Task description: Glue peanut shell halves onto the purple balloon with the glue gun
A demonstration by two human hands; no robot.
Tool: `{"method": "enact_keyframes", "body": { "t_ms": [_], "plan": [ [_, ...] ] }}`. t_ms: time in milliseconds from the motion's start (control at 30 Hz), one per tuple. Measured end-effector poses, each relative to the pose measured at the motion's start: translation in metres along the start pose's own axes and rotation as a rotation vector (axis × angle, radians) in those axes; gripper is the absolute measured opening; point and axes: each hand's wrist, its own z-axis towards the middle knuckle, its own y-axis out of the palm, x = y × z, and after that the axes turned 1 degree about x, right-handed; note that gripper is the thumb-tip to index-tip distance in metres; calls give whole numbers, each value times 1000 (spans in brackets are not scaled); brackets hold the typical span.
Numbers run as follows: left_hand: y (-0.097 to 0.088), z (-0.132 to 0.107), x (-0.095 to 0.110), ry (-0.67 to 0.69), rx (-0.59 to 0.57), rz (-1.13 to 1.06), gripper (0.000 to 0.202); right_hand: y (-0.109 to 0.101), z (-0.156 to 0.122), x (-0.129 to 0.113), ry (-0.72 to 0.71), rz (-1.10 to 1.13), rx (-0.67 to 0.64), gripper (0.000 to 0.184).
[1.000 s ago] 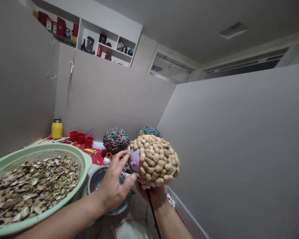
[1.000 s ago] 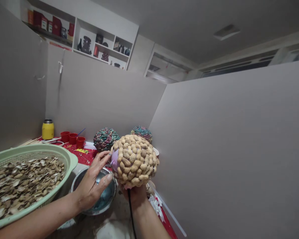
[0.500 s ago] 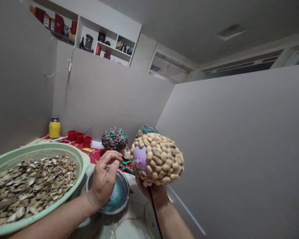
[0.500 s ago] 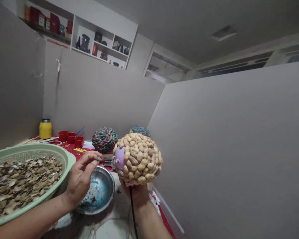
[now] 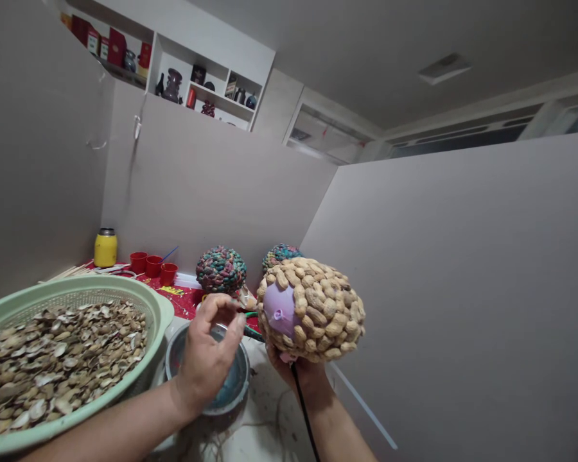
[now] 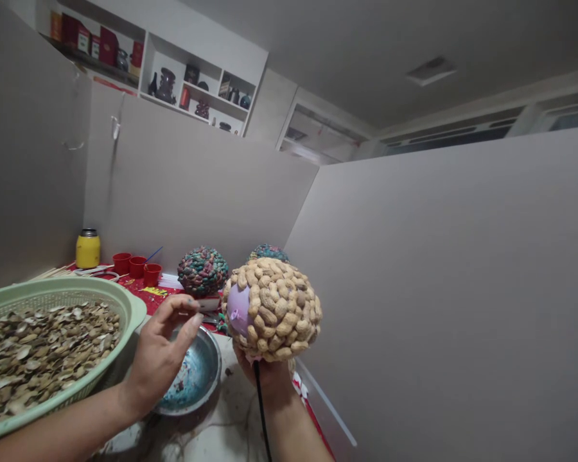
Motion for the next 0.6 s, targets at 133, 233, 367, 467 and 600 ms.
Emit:
{"method": "enact_keyframes", "body": {
  "t_ms": [133,233,367,467,600],
  "plan": [
    [-2,-3,-2,283,-75,270,52,-4,0,9,-11,7,2,20],
    [-2,-3,-8,410,-135,478,63,-9,1,14,-21,-12,0,20],
    [0,-2,-12,442,-159,544,64,-11,0,18,-39,-56,-12,19],
    [1,-3,-11,452,-167,565,64,-11,-1,18,-64,-89,-17,27],
    [1,-2,-10,436,-167,569,66,-17,1,21,-63,-141,3,36]
  ]
}}
